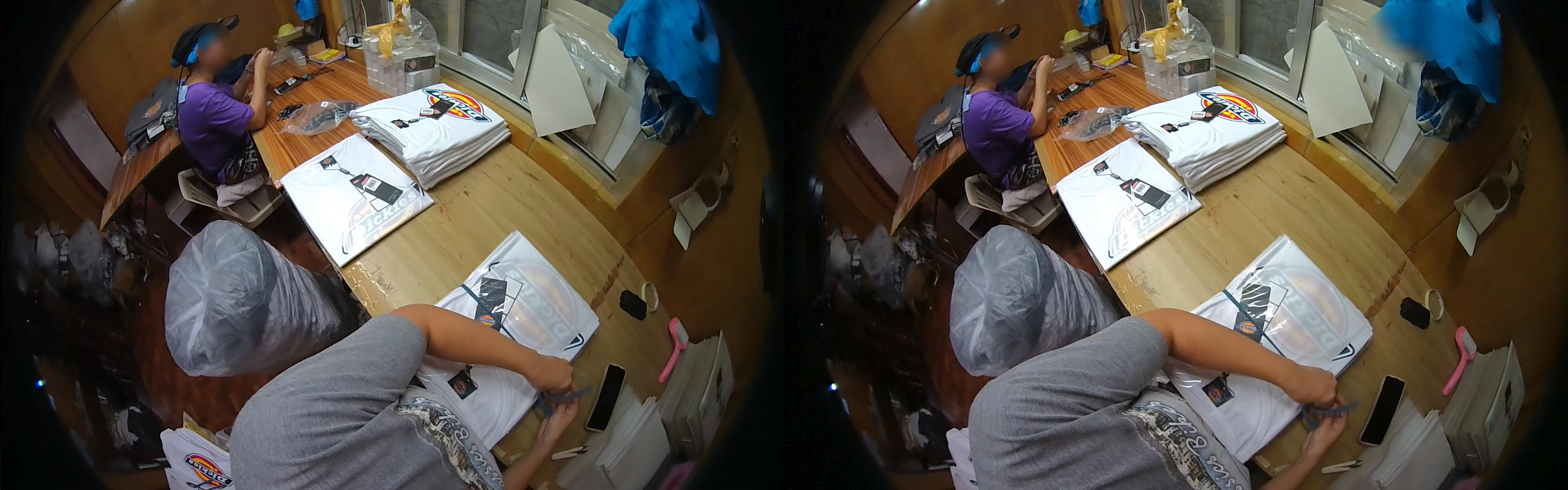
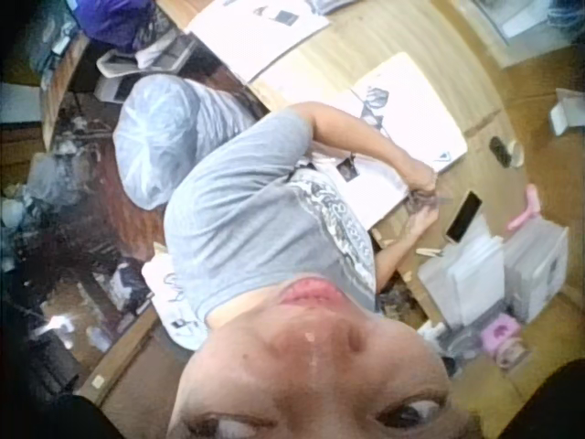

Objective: The person folds white t-shirts, places them into clear plastic bags, and seals the bags. The person then stacks the packaged shirts and ties a bundle with a blue strap.

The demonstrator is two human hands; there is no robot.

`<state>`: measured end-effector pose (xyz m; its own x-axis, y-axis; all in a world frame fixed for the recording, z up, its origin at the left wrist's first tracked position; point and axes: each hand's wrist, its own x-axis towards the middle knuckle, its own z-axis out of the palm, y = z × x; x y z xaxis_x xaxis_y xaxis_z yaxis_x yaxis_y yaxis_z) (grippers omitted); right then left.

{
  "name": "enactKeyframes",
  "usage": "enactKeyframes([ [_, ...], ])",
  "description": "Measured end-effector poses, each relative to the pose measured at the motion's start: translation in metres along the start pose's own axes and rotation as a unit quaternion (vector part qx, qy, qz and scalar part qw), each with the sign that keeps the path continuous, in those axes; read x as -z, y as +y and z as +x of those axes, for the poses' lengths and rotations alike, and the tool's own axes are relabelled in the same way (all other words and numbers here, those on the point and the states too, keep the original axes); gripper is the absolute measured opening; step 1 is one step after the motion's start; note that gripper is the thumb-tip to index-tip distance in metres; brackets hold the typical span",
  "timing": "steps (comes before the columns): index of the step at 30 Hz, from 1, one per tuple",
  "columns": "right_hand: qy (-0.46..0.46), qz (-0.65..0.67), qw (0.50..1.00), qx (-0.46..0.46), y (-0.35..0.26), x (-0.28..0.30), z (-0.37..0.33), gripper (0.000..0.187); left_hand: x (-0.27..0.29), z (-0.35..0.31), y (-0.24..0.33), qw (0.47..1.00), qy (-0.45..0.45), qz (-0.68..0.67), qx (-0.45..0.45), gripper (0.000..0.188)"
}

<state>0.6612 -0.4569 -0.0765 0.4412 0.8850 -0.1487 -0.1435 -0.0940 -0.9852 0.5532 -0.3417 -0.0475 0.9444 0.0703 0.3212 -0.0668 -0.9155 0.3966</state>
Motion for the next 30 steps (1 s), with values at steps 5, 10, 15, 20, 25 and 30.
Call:
enactKeyframes([
  [5, -0.068, 0.049, 0.996, -0.025, 0.019, 0.008, 0.028, 0.018, -0.010, 0.000, -0.001, 0.973, 0.063, 0.164, -0.152, 0.011],
  [10, -0.110, -0.008, 0.994, 0.016, 0.017, 0.012, 0.030, 0.014, -0.004, -0.015, -0.005, 0.936, 0.184, 0.169, -0.250, 0.012],
  [15, -0.101, -0.073, 0.992, 0.033, 0.017, 0.020, 0.037, 0.017, -0.007, -0.020, -0.011, 0.936, 0.201, 0.161, -0.240, 0.012],
  [20, -0.096, -0.209, 0.963, 0.143, 0.015, 0.019, 0.040, 0.008, -0.012, -0.019, -0.011, 0.950, 0.216, 0.095, -0.207, 0.014],
  [25, -0.104, -0.324, 0.925, 0.172, -0.005, 0.010, 0.036, 0.009, -0.003, -0.028, -0.005, 0.965, 0.180, 0.072, -0.176, 0.014],
  [30, -0.159, -0.366, 0.890, 0.221, 0.001, 0.010, 0.050, 0.002, 0.002, -0.045, -0.008, 0.986, 0.135, 0.011, -0.097, 0.013],
])
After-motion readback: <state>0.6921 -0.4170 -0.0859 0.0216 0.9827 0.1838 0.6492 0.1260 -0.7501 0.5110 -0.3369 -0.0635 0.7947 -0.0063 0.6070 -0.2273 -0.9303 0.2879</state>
